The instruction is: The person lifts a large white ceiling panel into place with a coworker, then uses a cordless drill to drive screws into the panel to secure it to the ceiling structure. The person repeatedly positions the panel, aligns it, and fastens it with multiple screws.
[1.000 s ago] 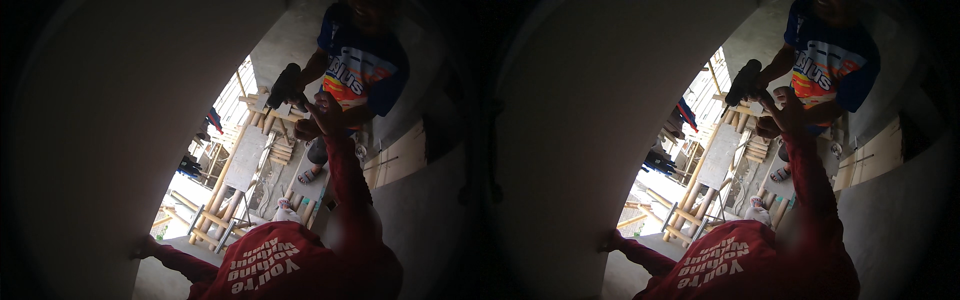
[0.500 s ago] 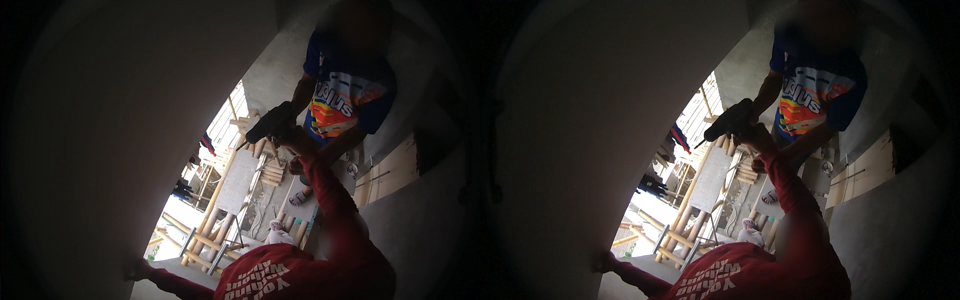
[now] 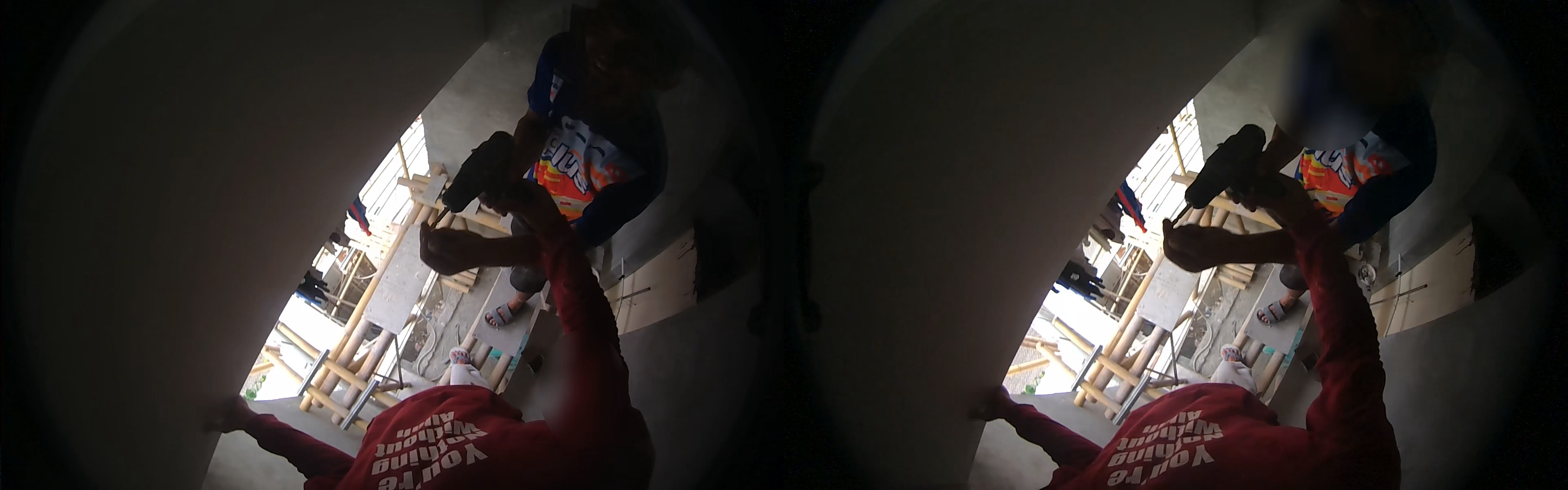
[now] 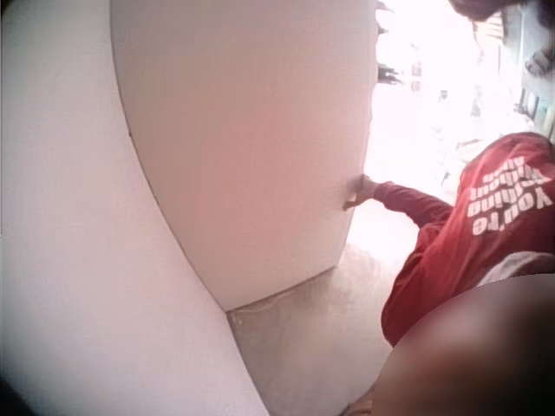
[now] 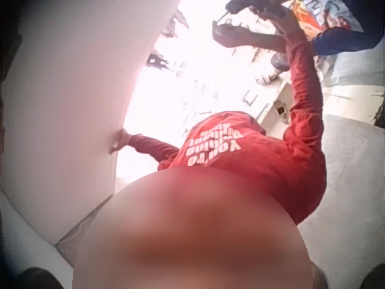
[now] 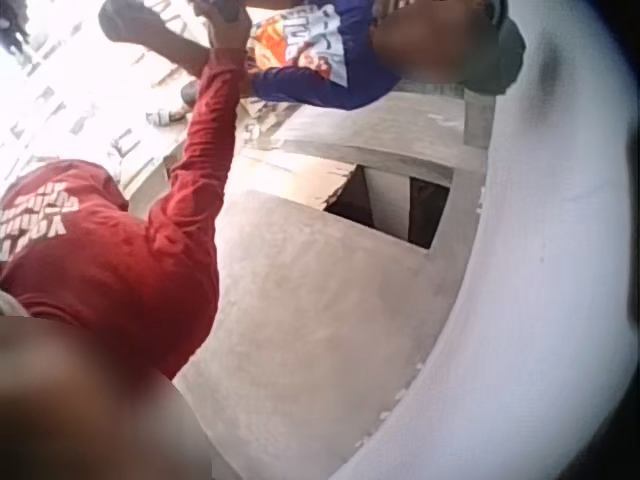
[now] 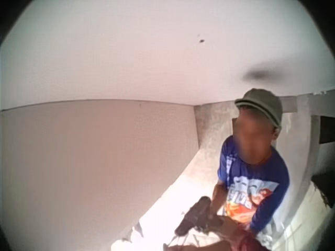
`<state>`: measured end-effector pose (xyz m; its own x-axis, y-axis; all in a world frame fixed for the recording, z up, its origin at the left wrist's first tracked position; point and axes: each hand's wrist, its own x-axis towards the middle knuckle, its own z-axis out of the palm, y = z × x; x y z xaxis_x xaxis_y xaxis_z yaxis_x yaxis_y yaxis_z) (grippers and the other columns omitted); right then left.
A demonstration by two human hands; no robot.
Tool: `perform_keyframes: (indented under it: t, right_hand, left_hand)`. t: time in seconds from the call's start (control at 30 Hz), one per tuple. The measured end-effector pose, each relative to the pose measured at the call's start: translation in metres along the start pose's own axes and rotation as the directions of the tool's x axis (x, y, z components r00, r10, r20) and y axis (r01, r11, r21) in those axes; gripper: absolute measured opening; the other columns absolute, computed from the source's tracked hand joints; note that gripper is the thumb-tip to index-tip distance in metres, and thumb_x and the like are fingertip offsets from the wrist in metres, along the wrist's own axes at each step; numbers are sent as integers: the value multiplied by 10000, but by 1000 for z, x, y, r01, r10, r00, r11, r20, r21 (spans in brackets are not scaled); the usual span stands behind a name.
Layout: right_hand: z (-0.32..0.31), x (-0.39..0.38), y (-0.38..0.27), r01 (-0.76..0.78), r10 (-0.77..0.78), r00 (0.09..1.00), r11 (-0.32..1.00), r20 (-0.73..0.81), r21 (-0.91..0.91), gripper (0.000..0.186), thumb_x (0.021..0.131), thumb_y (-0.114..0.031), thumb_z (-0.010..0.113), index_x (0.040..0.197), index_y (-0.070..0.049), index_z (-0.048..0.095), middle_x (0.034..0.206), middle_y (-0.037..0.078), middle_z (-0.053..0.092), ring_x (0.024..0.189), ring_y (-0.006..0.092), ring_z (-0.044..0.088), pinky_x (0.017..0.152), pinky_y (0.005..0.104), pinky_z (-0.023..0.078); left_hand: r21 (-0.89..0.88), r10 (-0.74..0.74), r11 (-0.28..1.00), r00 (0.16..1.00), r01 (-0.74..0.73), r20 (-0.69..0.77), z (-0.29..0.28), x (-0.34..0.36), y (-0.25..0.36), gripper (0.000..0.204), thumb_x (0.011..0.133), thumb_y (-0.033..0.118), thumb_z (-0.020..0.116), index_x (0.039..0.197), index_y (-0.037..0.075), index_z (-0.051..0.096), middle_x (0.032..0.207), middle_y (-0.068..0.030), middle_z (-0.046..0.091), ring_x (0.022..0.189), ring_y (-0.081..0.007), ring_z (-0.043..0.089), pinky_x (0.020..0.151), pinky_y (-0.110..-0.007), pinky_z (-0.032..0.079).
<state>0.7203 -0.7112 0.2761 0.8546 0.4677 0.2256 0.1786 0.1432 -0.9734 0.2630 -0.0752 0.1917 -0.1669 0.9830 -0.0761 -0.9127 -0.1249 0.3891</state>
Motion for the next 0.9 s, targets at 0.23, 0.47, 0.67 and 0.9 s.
perform_keyframes:
  t: [0.23,0.47,0.67,0.9]
  right_hand:
    - [5,7,6,-10,16,996,998,-90,66,288,898,-119,707,1124,40,624,951,85,658,838,168,617,734,309,492]
    - [1,13,12,-78,72,997,974,36,212,323,879,-171,722,1116,21,614,965,98,651,828,151,615,775,286,484]
    - [-3,12,33,31,-31,995,999,91,11,355,844,-222,743,1088,7,626,909,64,656,829,152,620,764,295,489]
    - [38,0,32,16,-19,999,997,35,72,338,892,-239,696,1138,-26,605,837,79,661,723,161,644,637,291,516]
  left_hand:
    - [-271,-154,954,986,132,-63,32,-29,4,841,761,559,743,1391,69,475,1401,-190,490,1332,-427,403,1094,-629,306]
    - [-313,-215,930,976,191,-43,30,-26,6,834,763,564,740,1392,88,471,1401,-198,480,1329,-437,403,1102,-627,299]
    - [-260,-175,954,982,151,-73,25,-31,8,797,774,508,773,1363,62,473,1371,-167,506,1262,-370,499,1052,-540,426]
    - [301,165,923,955,-237,246,20,-45,9,964,737,347,836,1447,-3,287,1402,-218,435,1239,-362,514,1065,-558,450]
